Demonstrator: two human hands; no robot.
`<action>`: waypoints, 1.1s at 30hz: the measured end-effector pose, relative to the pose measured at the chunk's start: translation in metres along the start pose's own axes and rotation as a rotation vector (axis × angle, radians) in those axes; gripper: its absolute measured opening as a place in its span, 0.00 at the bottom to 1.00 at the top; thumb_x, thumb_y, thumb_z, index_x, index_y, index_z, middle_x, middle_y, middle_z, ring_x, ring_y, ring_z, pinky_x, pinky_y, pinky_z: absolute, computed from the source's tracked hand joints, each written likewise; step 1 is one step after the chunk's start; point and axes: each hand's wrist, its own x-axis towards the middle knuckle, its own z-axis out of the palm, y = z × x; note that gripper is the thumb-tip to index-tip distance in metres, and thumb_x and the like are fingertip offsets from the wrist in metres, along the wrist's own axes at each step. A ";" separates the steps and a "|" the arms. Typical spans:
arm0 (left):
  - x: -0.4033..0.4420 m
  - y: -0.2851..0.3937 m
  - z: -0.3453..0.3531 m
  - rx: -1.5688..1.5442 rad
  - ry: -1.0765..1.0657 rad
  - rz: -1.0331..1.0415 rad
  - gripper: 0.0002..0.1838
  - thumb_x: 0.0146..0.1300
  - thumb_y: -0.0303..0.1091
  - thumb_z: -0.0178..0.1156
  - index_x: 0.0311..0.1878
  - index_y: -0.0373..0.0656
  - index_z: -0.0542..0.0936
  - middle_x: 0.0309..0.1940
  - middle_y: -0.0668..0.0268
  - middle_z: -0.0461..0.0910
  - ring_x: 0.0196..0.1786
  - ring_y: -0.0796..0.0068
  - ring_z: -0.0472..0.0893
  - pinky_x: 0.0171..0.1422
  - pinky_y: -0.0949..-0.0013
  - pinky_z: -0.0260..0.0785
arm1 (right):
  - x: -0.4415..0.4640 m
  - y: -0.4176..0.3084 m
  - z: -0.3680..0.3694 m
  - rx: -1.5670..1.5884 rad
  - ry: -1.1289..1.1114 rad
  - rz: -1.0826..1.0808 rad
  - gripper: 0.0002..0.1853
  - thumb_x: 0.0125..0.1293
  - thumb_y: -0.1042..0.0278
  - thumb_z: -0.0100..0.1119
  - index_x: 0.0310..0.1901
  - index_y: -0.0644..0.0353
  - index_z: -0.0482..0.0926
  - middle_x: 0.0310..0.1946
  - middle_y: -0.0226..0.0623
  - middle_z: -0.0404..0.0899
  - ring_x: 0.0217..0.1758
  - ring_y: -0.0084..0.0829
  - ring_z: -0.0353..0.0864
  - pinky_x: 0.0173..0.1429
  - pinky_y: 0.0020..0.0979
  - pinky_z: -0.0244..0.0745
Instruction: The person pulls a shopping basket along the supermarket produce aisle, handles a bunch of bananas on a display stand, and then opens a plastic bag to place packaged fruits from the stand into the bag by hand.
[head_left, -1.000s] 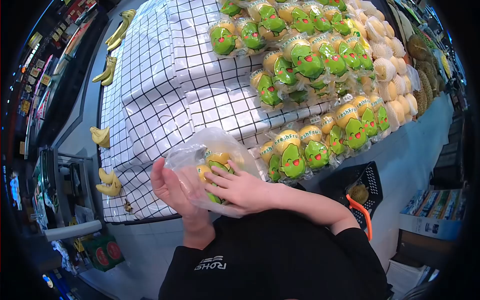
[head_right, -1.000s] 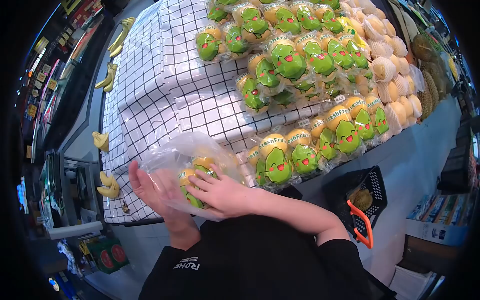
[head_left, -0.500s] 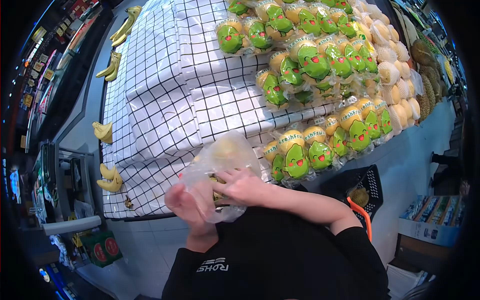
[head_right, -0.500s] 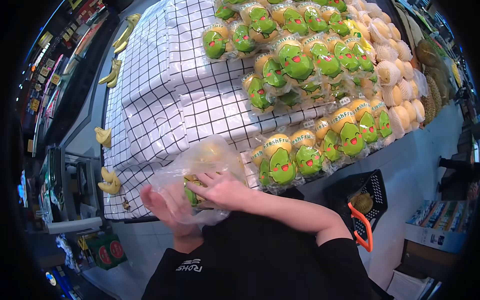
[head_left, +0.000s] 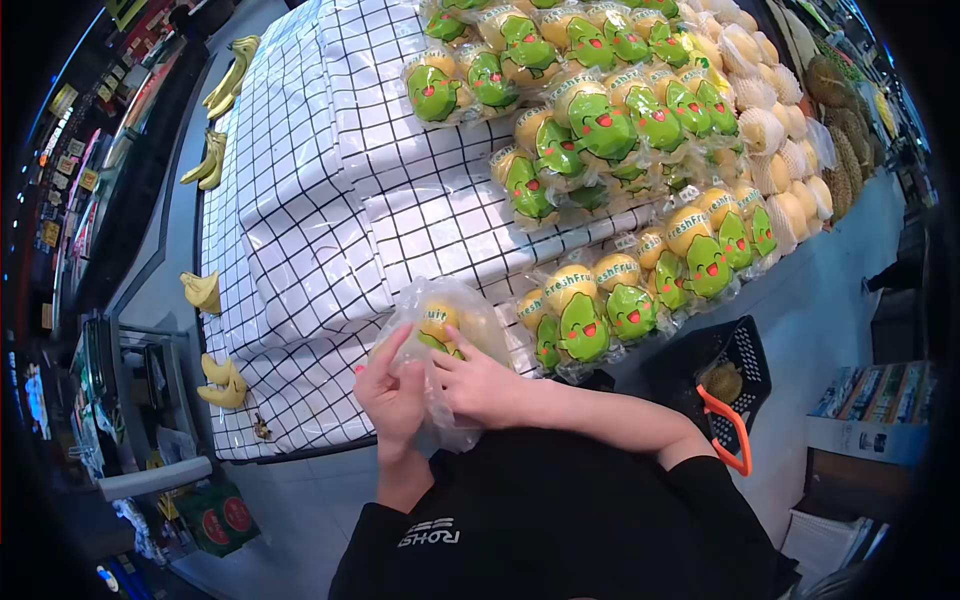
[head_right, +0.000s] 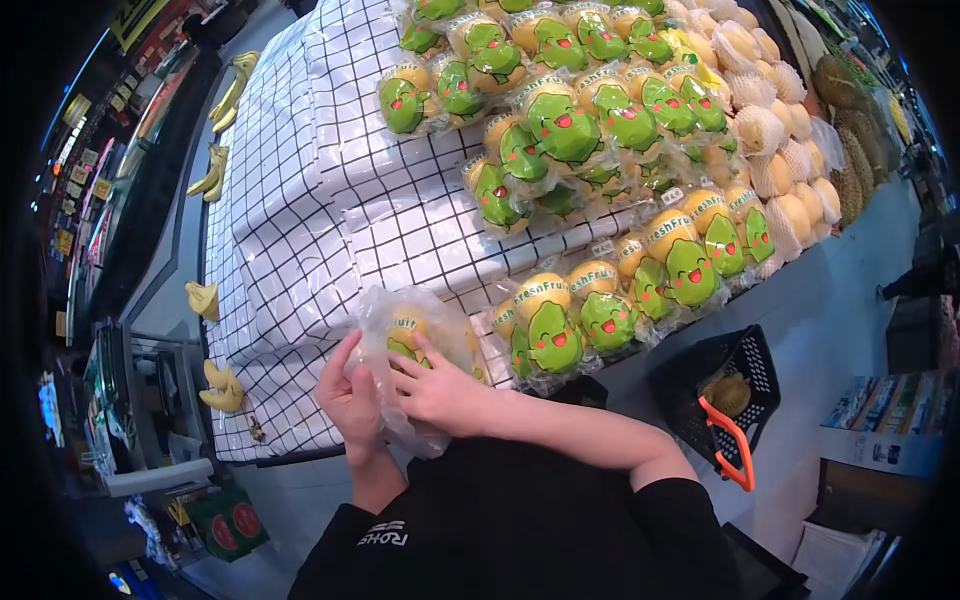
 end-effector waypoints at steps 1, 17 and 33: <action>0.001 -0.005 -0.001 0.021 0.086 0.092 0.26 0.69 0.37 0.62 0.63 0.27 0.72 0.45 0.58 0.83 0.40 0.78 0.82 0.44 0.77 0.74 | 0.000 0.000 -0.003 -0.001 0.005 0.007 0.31 0.47 0.60 0.71 0.55 0.59 0.77 0.66 0.46 0.67 0.75 0.48 0.60 0.74 0.68 0.50; -0.037 -0.107 -0.049 -0.252 0.515 -0.137 0.25 0.78 0.36 0.42 0.72 0.34 0.60 0.52 0.59 0.77 0.52 0.68 0.78 0.60 0.62 0.73 | -0.001 0.002 -0.002 0.128 -0.004 0.097 0.37 0.53 0.56 0.72 0.66 0.50 0.70 0.68 0.51 0.63 0.75 0.52 0.60 0.71 0.61 0.57; 0.004 -0.056 -0.030 -0.205 0.213 -0.342 0.35 0.67 0.26 0.61 0.73 0.28 0.57 0.58 0.55 0.76 0.53 0.69 0.80 0.60 0.66 0.74 | 0.000 0.013 0.007 0.089 0.139 0.196 0.24 0.61 0.62 0.61 0.61 0.46 0.78 0.63 0.46 0.72 0.64 0.45 0.74 0.71 0.52 0.62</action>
